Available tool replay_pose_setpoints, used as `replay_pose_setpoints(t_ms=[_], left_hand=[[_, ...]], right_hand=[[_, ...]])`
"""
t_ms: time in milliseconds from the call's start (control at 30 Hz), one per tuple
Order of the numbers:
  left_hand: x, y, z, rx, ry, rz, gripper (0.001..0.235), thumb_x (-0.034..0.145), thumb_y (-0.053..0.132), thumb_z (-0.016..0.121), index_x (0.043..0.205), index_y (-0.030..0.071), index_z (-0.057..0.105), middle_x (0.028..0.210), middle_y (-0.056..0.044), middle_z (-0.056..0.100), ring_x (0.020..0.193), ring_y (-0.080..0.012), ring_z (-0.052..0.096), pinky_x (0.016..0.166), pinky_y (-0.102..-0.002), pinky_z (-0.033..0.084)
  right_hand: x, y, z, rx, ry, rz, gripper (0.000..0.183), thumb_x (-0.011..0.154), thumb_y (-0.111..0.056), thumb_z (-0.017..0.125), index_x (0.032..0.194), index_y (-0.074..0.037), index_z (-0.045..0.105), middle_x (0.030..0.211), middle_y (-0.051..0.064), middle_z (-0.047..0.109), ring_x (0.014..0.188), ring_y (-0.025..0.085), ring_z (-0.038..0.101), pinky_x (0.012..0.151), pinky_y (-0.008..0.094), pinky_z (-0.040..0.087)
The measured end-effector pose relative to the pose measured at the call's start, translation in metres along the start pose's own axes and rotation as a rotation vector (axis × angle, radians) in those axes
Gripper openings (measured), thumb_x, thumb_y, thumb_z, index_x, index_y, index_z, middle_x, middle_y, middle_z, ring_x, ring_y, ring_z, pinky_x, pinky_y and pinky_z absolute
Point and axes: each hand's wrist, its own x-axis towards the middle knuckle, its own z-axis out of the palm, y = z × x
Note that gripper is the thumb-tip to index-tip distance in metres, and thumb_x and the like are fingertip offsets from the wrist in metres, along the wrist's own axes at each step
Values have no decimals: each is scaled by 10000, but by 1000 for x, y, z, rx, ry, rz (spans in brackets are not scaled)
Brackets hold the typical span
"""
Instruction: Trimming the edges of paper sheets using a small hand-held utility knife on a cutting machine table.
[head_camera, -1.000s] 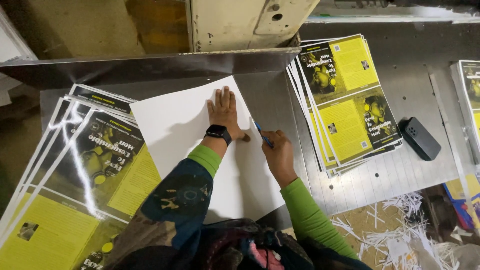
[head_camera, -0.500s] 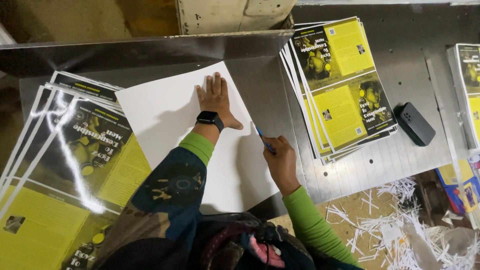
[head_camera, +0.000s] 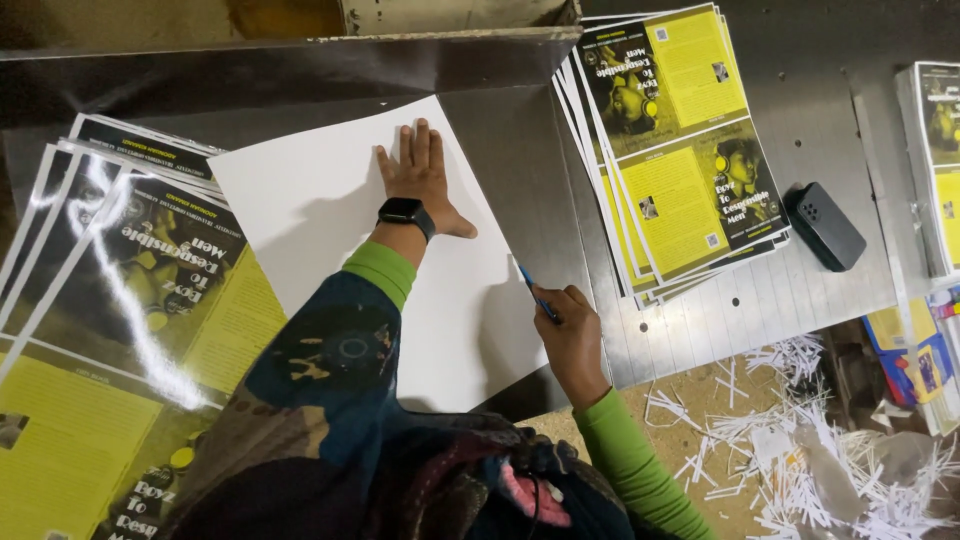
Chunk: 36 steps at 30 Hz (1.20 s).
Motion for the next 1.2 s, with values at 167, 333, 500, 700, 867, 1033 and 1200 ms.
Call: replay_pose_setpoints(t_ms=[167,333,500,700,867,1033,1200], left_hand=[[6,-2,7,9,28,-7,1442,523,673,803,1538,35,0,1605,-141,-130,1478,-318,-128,1139,-636,-121],[8,-3,9,14,31,-1,1454,508,674,805,1538,33,2,1603,-139,-129,1480,-316,-113,1140,-642,-109],[5,2,-2,161,-58,-46,1499,507,730,773,1528,76,-108,1591,-99,-216,1462,-314,-182,1143,-608,-62],[4,4,-5,188,-86,-63,1492,517,737,757,1528,77,-120,1585,-92,-234,1461,-312,-188,1142,-619,-47],[3,5,-7,192,-97,-68,1491,523,737,757,1524,74,-128,1587,-89,-228,1464,-305,-178,1150,-615,-24],[2,5,-8,199,-105,-61,1485,528,754,729,1521,64,-135,1585,-96,-233,1457,-313,-191,1149,-620,-21],[1,4,-8,177,-83,-58,1480,518,729,748,1524,67,-113,1591,-92,-210,1463,-308,-169,1148,-624,-16]], right_hand=[[-13,5,-8,6,11,-60,243,788,47,646,993,-38,746,669,103,504,554,199,534,522,310,432],[-25,17,-13,-3,33,-84,239,794,53,652,976,-62,756,685,90,536,572,200,564,525,293,450],[-39,15,-26,43,-52,-39,309,828,53,625,1117,-18,709,817,47,565,686,164,528,564,281,413],[-55,28,-31,9,-46,-69,298,853,25,620,1133,-29,707,821,42,551,669,162,507,561,300,388],[-66,28,-37,23,-25,-68,285,849,38,629,1115,-20,713,805,38,556,647,145,488,562,287,373],[-77,34,-42,3,-29,-48,266,850,17,638,1101,-25,716,825,43,585,664,151,531,560,279,401],[-88,37,-49,1,-30,-74,275,844,35,640,1108,-2,705,819,58,560,657,164,502,572,305,403]])
